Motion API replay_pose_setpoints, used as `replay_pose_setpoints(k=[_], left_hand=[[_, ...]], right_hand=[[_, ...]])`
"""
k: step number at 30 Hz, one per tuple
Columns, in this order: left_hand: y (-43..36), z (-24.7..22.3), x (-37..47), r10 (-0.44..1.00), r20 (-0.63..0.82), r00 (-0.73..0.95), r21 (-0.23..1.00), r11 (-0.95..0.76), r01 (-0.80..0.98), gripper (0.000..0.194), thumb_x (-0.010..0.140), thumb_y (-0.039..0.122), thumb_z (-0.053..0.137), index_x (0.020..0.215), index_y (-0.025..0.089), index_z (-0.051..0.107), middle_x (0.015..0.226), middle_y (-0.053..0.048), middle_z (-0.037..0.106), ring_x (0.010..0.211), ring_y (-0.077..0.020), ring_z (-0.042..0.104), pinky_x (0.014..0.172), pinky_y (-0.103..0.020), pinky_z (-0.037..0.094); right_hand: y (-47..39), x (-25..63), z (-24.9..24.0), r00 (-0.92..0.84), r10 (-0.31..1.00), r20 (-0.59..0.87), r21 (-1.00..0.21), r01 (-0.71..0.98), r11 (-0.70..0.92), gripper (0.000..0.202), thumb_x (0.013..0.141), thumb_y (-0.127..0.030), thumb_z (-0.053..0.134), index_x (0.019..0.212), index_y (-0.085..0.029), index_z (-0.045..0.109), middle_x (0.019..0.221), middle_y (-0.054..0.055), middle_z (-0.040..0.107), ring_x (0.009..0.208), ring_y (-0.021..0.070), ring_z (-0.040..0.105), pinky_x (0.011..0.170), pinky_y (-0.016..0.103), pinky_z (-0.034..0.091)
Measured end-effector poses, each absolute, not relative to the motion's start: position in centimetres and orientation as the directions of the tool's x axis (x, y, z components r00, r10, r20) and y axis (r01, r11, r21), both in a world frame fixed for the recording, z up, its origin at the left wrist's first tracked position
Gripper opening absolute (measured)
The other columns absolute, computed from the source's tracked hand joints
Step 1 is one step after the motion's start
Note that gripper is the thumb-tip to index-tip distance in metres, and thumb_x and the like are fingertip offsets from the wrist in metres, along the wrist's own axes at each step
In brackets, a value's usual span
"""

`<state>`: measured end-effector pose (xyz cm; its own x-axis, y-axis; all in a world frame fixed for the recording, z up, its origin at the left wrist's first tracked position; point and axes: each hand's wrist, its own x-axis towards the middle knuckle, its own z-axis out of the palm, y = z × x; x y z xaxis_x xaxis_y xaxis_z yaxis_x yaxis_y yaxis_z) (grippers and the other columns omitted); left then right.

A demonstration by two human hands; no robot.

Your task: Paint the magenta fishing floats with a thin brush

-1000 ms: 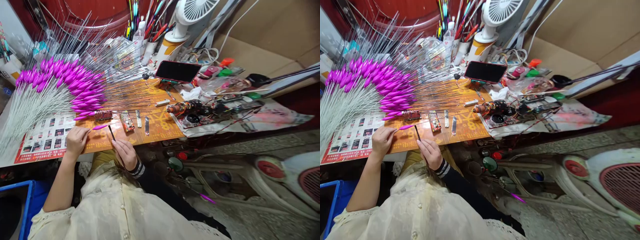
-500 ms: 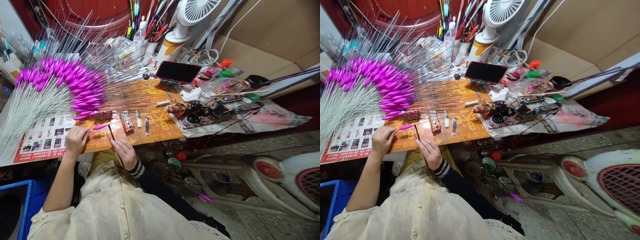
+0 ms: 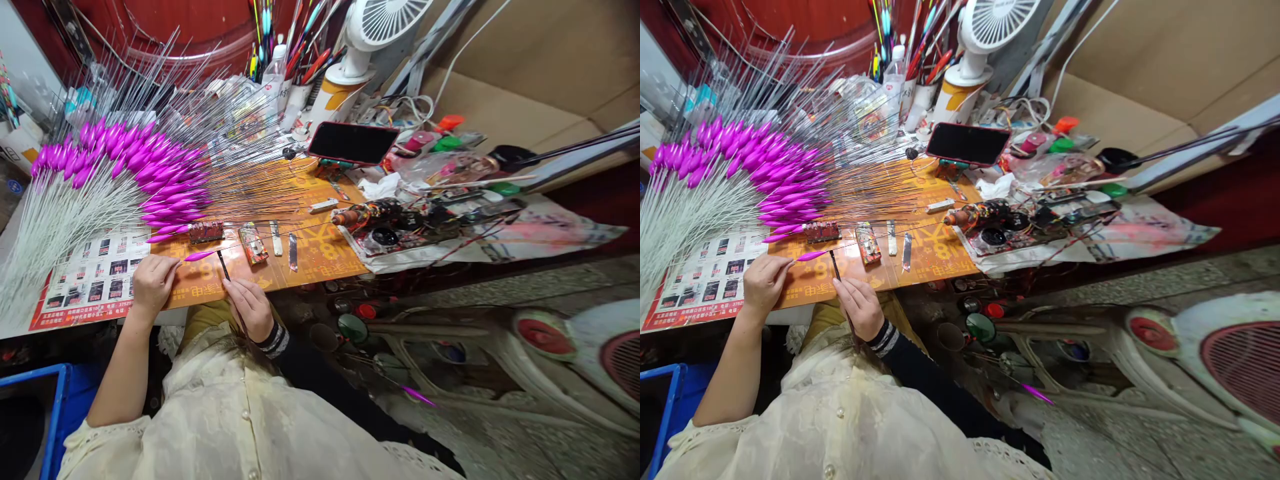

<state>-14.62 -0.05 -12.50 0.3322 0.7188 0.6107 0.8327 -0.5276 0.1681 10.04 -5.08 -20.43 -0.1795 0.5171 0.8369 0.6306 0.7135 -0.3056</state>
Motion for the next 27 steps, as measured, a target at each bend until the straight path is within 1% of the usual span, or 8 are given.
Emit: replay_pose_setpoints(k=[4,7,9,12,15,17,24,27], left_hand=[[0.1,-12.7,-14.5,0.729,0.594,0.339,0.161,-0.521,0.838,0.019,0.1,0.029,0.058,0.095,0.021,0.074,0.085,-0.007,0.075,0.082,-0.0207,0.065,0.079,-0.035,0.048],[0.1,-12.4,-14.3,0.744,0.567,0.355,0.145,-0.514,0.845,0.024,0.102,0.03,0.054,0.093,0.022,0.074,0.082,-0.007,0.073,0.078,-0.0198,0.063,0.075,-0.035,0.047],[0.1,-11.7,-14.3,0.743,0.552,0.379,0.111,-0.516,0.85,0.028,0.104,0.03,0.05,0.09,0.022,0.073,0.078,-0.006,0.071,0.074,-0.0189,0.061,0.072,-0.034,0.045],[0.4,-9.9,-14.9,0.727,0.574,0.376,0.1,-0.518,0.85,0.029,0.105,0.031,0.048,0.09,0.021,0.071,0.08,-0.005,0.071,0.078,-0.0188,0.062,0.075,-0.033,0.046],[1.9,-7.5,-16.2,0.732,0.623,0.274,0.169,-0.469,0.867,0.028,0.105,0.034,0.047,0.097,0.02,0.07,0.091,-0.006,0.073,0.085,-0.0186,0.065,0.08,-0.031,0.049],[3.6,-6.4,-17.3,0.747,0.632,0.206,0.196,-0.411,0.89,0.026,0.104,0.034,0.048,0.101,0.02,0.07,0.095,-0.007,0.072,0.088,-0.0188,0.065,0.08,-0.031,0.049],[10.6,-6.3,-19.1,0.771,0.635,0.049,0.18,-0.209,0.961,0.015,0.092,0.022,0.059,0.091,0.02,0.074,0.094,-0.008,0.069,0.083,-0.0203,0.062,0.071,-0.031,0.044],[12.3,-6.1,-19.4,0.747,0.665,-0.019,0.202,-0.155,0.967,0.016,0.09,0.019,0.059,0.094,0.02,0.075,0.097,-0.008,0.067,0.084,-0.0211,0.062,0.07,-0.031,0.043]], right_hand=[[-5.2,10.4,-20.4,-0.182,0.51,0.841,-0.314,0.604,0.733,0.057,0.097,-0.01,0.056,0.153,-0.016,0.047,0.116,0.014,0.077,0.111,0.024,0.073,0.095,0.039,0.063],[-5.4,11.0,-20.6,-0.204,0.51,0.836,-0.334,0.548,0.767,0.056,0.097,-0.011,0.055,0.152,-0.017,0.049,0.116,0.014,0.077,0.112,0.0246,0.073,0.096,0.041,0.063],[-5.5,11.4,-20.8,-0.207,0.493,0.845,-0.334,0.516,0.789,0.056,0.096,-0.011,0.055,0.151,-0.017,0.05,0.115,0.014,0.077,0.109,0.025,0.074,0.092,0.041,0.064],[-5.5,11.7,-20.8,-0.213,0.459,0.863,-0.318,0.478,0.819,0.057,0.094,-0.009,0.054,0.151,-0.018,0.051,0.11,0.013,0.078,0.104,0.0246,0.075,0.086,0.04,0.065],[-5.4,11.6,-20.6,-0.202,0.423,0.883,-0.3,0.45,0.841,0.058,0.093,-0.007,0.055,0.15,-0.019,0.052,0.106,0.012,0.079,0.099,0.0245,0.076,0.083,0.04,0.066],[-5.4,11.6,-20.5,-0.193,0.415,0.889,-0.3,0.439,0.847,0.059,0.093,-0.007,0.055,0.15,-0.019,0.052,0.105,0.012,0.079,0.098,0.0244,0.076,0.083,0.04,0.066],[-5.4,11.8,-20.6,-0.158,0.443,0.882,-0.351,0.407,0.844,0.059,0.093,-0.009,0.055,0.15,-0.022,0.052,0.107,0.011,0.079,0.1,0.0242,0.077,0.083,0.039,0.068],[-5.5,11.9,-20.3,-0.152,0.437,0.887,-0.351,0.394,0.85,0.058,0.093,-0.008,0.054,0.15,-0.022,0.052,0.106,0.01,0.079,0.099,0.0239,0.077,0.082,0.039,0.068]])
